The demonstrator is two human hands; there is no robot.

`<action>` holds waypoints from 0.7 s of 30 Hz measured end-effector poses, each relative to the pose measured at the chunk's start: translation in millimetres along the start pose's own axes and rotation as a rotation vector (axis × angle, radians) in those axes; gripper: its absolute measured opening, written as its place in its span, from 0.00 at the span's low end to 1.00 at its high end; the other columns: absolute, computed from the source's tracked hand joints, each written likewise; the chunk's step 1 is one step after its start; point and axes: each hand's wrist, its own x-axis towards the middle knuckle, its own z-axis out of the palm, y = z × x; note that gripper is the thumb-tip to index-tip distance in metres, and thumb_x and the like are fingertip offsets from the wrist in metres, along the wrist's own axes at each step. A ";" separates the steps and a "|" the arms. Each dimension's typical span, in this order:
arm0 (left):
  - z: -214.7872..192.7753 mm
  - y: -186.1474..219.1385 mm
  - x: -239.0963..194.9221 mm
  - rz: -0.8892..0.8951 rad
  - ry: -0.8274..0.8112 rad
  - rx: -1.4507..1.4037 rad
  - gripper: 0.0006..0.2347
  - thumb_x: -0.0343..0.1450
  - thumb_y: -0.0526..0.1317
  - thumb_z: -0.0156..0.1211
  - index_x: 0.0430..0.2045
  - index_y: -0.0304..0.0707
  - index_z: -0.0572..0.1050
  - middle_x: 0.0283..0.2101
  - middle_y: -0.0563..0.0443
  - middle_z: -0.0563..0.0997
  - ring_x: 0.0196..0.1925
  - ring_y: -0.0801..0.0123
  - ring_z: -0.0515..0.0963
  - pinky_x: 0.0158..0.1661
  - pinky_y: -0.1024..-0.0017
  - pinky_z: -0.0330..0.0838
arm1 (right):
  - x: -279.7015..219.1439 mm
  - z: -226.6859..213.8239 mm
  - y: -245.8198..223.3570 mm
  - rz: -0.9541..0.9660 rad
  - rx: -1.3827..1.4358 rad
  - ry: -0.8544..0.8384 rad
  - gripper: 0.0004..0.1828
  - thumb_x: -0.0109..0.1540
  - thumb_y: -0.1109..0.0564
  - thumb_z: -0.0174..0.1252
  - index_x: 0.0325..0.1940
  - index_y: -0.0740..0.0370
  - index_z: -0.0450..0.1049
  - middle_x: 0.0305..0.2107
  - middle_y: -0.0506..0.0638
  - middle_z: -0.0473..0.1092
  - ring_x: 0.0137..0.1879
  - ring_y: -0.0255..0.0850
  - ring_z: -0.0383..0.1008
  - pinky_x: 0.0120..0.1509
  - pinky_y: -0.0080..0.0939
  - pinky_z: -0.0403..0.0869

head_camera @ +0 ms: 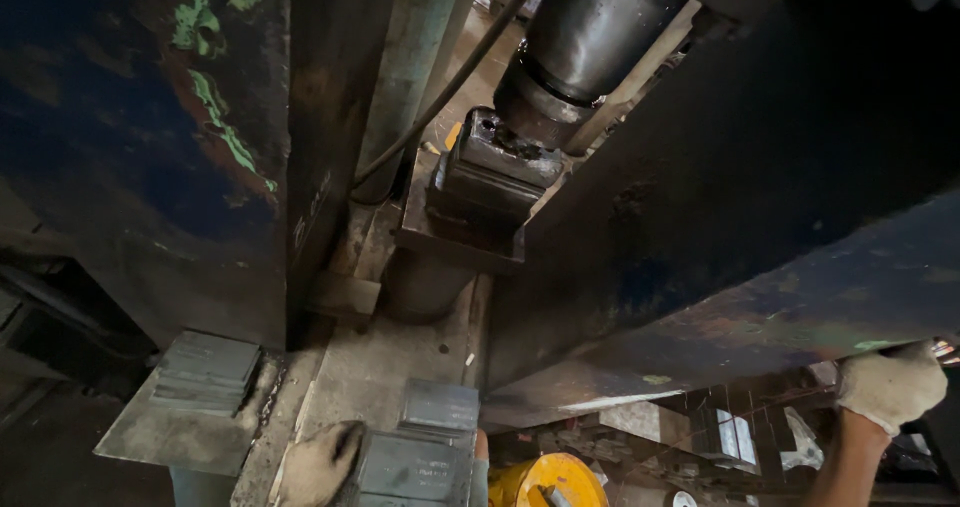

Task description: Operating a metal press to shape or flatten metal blocks and plates.

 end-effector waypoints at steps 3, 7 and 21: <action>0.4 -1.9 -0.4 0.035 0.027 -0.012 0.13 0.68 0.52 0.56 0.41 0.54 0.82 0.40 0.49 0.86 0.40 0.53 0.86 0.42 0.60 0.80 | 2.7 -11.0 -31.8 0.084 -0.016 0.014 0.10 0.76 0.64 0.57 0.49 0.80 0.76 0.43 0.65 0.77 0.44 0.48 0.81 0.50 0.38 0.80; 9.3 -11.5 0.3 0.067 0.035 -0.016 0.13 0.69 0.52 0.56 0.40 0.52 0.82 0.40 0.48 0.86 0.41 0.52 0.86 0.43 0.60 0.80 | 14.9 -54.3 -99.3 0.293 -0.030 -0.029 0.19 0.70 0.62 0.57 0.64 0.74 0.66 0.43 0.67 0.76 0.41 0.53 0.80 0.46 0.45 0.79; 5.0 -9.0 -0.2 -0.002 -0.020 -0.004 0.15 0.68 0.53 0.55 0.45 0.57 0.81 0.43 0.50 0.86 0.43 0.54 0.86 0.45 0.61 0.80 | 9.9 -50.4 -96.8 0.259 0.113 -0.508 0.33 0.62 0.43 0.64 0.58 0.74 0.74 0.46 0.70 0.76 0.51 0.61 0.78 0.62 0.53 0.72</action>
